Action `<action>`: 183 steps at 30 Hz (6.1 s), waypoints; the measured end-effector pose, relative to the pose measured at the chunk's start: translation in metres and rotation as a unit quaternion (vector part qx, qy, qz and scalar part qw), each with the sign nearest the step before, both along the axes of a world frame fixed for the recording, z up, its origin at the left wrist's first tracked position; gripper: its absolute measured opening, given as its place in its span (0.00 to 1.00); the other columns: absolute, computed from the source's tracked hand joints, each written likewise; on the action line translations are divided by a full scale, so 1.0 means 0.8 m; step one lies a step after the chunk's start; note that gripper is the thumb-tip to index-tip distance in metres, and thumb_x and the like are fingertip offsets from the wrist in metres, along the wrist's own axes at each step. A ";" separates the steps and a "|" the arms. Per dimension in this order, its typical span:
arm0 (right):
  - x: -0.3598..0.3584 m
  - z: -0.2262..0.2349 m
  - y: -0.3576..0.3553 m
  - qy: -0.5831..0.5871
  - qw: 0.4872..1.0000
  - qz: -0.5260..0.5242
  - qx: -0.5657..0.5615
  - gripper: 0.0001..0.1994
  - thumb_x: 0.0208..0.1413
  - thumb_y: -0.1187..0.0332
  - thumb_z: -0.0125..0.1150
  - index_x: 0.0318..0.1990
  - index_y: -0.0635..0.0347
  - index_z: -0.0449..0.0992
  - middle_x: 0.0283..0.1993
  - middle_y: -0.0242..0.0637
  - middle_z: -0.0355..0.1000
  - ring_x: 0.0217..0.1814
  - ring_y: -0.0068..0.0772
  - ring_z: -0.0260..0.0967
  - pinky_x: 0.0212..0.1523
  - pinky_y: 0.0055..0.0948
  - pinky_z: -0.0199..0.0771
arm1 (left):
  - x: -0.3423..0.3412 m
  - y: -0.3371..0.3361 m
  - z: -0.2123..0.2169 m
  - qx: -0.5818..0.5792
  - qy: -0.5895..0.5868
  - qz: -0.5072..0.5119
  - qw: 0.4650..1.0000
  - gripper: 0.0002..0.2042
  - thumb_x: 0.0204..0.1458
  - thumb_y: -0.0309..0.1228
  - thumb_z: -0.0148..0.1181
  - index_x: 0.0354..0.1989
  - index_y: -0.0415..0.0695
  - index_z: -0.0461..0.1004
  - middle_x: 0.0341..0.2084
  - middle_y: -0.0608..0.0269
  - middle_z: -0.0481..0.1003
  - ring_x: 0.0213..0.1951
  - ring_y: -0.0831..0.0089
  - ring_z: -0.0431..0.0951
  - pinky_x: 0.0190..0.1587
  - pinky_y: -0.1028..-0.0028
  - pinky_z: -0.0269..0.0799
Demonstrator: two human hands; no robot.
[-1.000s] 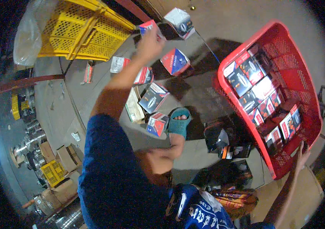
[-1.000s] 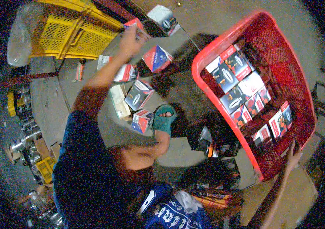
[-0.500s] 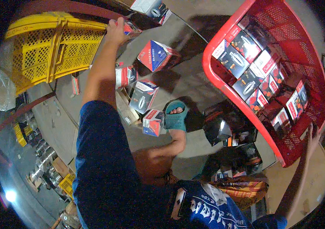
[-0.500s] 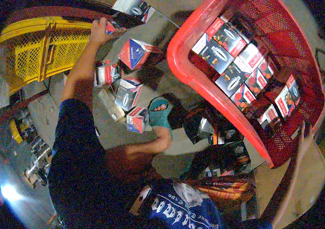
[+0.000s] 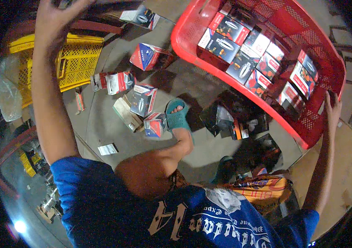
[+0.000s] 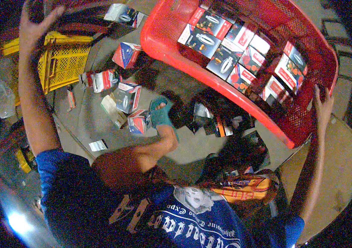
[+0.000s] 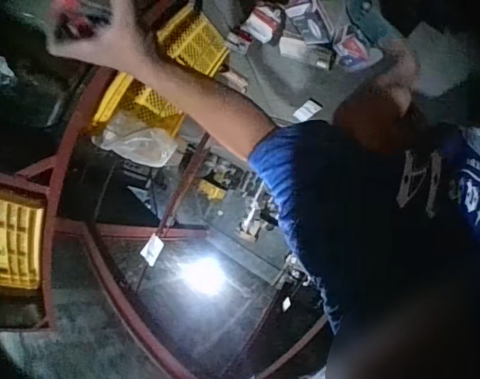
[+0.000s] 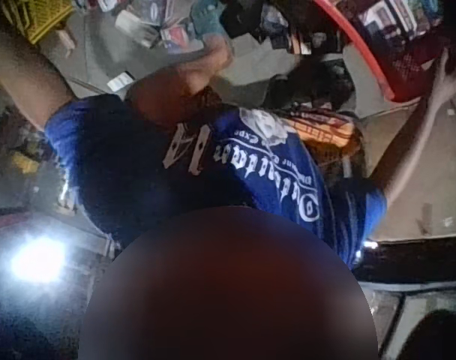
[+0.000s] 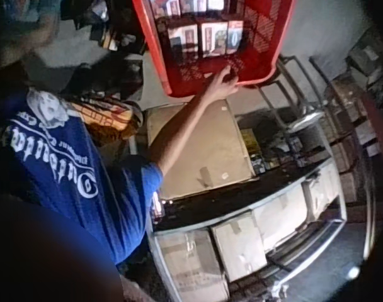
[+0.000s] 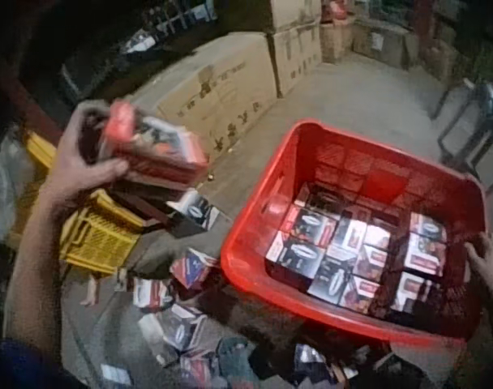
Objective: The person sits on the floor and repeatedly picks up small product boxes from a pile, then places them into a red plastic basket. The person continues this process, filling the basket with boxes from the surrounding floor area.
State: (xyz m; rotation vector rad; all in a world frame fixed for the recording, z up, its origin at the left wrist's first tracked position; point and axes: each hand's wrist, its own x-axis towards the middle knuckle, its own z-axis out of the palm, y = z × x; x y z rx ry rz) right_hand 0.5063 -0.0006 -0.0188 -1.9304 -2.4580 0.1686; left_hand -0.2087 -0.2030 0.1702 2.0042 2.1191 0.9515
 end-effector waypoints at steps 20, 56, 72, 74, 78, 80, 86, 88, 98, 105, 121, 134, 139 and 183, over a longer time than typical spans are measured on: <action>-0.075 -0.017 -0.033 0.113 0.985 -0.126 0.029 0.24 0.56 0.45 0.59 0.48 0.55 0.76 0.43 0.52 0.67 0.46 0.55 0.70 0.48 0.46 0.71 | 0.424 0.319 -0.403 -0.160 -0.015 -0.198 0.967 0.42 0.35 0.37 0.71 0.64 0.43 0.63 0.52 0.41 0.72 0.52 0.44 0.75 0.57 0.58 0.70; 0.018 -0.035 0.021 0.037 0.999 -0.013 0.010 0.29 0.60 0.47 0.58 0.57 0.65 0.73 0.50 0.58 0.69 0.54 0.56 0.67 0.57 0.42 0.65 | -0.006 -0.186 -0.342 -0.198 -0.213 0.361 0.886 0.38 0.50 0.50 0.65 0.63 0.35 0.64 0.57 0.36 0.69 0.60 0.48 0.69 0.62 0.58 0.64; 0.036 -0.045 0.028 -0.032 0.990 0.099 0.094 0.19 0.62 0.54 0.56 0.49 0.62 0.77 0.46 0.52 0.74 0.46 0.48 0.71 0.49 0.43 0.68 | 0.045 -0.170 -0.380 -0.160 -0.236 0.311 0.907 0.50 0.39 0.35 0.76 0.69 0.38 0.50 0.58 0.40 0.66 0.60 0.51 0.67 0.64 0.62 0.63; 0.032 -0.043 0.025 0.019 0.996 0.064 0.054 0.19 0.62 0.55 0.56 0.49 0.63 0.77 0.46 0.53 0.73 0.45 0.47 0.70 0.48 0.42 0.68 | 0.031 -0.175 -0.370 -0.123 -0.348 0.317 0.874 0.48 0.40 0.31 0.76 0.67 0.32 0.50 0.58 0.47 0.68 0.60 0.63 0.68 0.63 0.67 0.63; 0.024 -0.039 0.021 0.064 0.996 0.049 0.042 0.19 0.62 0.55 0.56 0.49 0.63 0.77 0.45 0.53 0.72 0.44 0.48 0.70 0.48 0.42 0.67 | 0.031 -0.188 -0.353 -0.099 -0.205 0.304 0.925 0.48 0.40 0.41 0.75 0.66 0.35 0.52 0.57 0.41 0.67 0.59 0.53 0.70 0.61 0.61 0.67; 0.023 -0.041 0.021 0.058 0.998 0.002 0.019 0.19 0.62 0.55 0.56 0.49 0.63 0.77 0.44 0.54 0.72 0.44 0.49 0.70 0.48 0.43 0.67 | 0.052 -0.191 -0.352 -0.147 -0.073 0.320 0.933 0.48 0.40 0.43 0.74 0.67 0.39 0.52 0.56 0.38 0.64 0.58 0.45 0.69 0.59 0.56 0.68; 0.021 -0.040 0.028 0.034 0.998 0.033 0.051 0.20 0.62 0.55 0.57 0.49 0.64 0.77 0.39 0.52 0.74 0.40 0.38 0.70 0.43 0.37 0.68 | 0.097 -0.189 -0.379 -0.304 -0.015 0.314 0.899 0.46 0.44 0.47 0.70 0.68 0.41 0.51 0.54 0.30 0.60 0.58 0.33 0.65 0.60 0.48 0.66; 0.011 -0.030 0.024 0.045 0.998 0.037 0.004 0.21 0.61 0.54 0.58 0.49 0.66 0.77 0.40 0.52 0.75 0.41 0.40 0.72 0.45 0.37 0.69 | 0.073 -0.206 -0.384 -0.277 -0.022 0.342 0.898 0.45 0.46 0.51 0.67 0.67 0.37 0.54 0.56 0.28 0.60 0.61 0.34 0.62 0.63 0.49 0.62; -0.068 0.026 -0.032 0.002 0.997 -0.072 0.009 0.26 0.59 0.48 0.56 0.53 0.60 0.76 0.47 0.51 0.71 0.53 0.50 0.69 0.54 0.41 0.69 | -0.021 -0.282 -0.367 -0.127 0.056 0.405 0.904 0.41 0.44 0.56 0.68 0.60 0.38 0.65 0.55 0.45 0.70 0.57 0.50 0.70 0.60 0.57 0.64; -0.076 0.027 -0.034 0.016 0.996 -0.087 0.028 0.26 0.56 0.48 0.59 0.50 0.63 0.76 0.46 0.54 0.69 0.49 0.54 0.70 0.51 0.43 0.70 | 0.052 -0.179 -0.359 -0.306 -0.001 0.232 0.924 0.46 0.44 0.55 0.68 0.65 0.39 0.55 0.60 0.37 0.63 0.59 0.43 0.67 0.60 0.55 0.64; -0.070 0.020 -0.034 0.032 0.995 -0.094 0.014 0.25 0.55 0.46 0.58 0.47 0.59 0.76 0.44 0.52 0.67 0.44 0.54 0.71 0.45 0.47 0.72 | 0.013 -0.176 -0.346 -0.297 0.160 0.265 0.903 0.44 0.46 0.46 0.70 0.67 0.34 0.55 0.64 0.39 0.58 0.63 0.41 0.62 0.65 0.55 0.59; -0.085 0.031 -0.041 0.040 0.989 -0.141 -0.014 0.26 0.54 0.45 0.58 0.52 0.53 0.75 0.48 0.53 0.67 0.49 0.57 0.71 0.49 0.49 0.73 | 0.129 0.045 -0.025 -0.043 -0.326 -0.019 0.944 0.30 0.52 0.33 0.61 0.64 0.36 0.64 0.57 0.51 0.71 0.55 0.63 0.74 0.59 0.63 0.69; -0.087 0.033 -0.039 0.050 0.988 -0.144 -0.007 0.25 0.54 0.46 0.58 0.51 0.54 0.75 0.48 0.52 0.67 0.47 0.57 0.72 0.48 0.49 0.74 | 0.325 0.202 -0.178 -0.229 -0.287 -0.320 0.873 0.27 0.48 0.39 0.69 0.56 0.43 0.75 0.41 0.62 0.79 0.43 0.75 0.77 0.46 0.73 0.74; -0.013 -0.016 -0.003 0.056 0.998 -0.010 0.028 0.24 0.62 0.51 0.57 0.53 0.64 0.76 0.51 0.56 0.71 0.54 0.54 0.69 0.58 0.43 0.66 | 0.221 0.049 -0.149 -0.060 -0.310 -0.239 0.918 0.28 0.60 0.45 0.56 0.64 0.40 0.63 0.57 0.52 0.71 0.58 0.64 0.71 0.61 0.68 0.66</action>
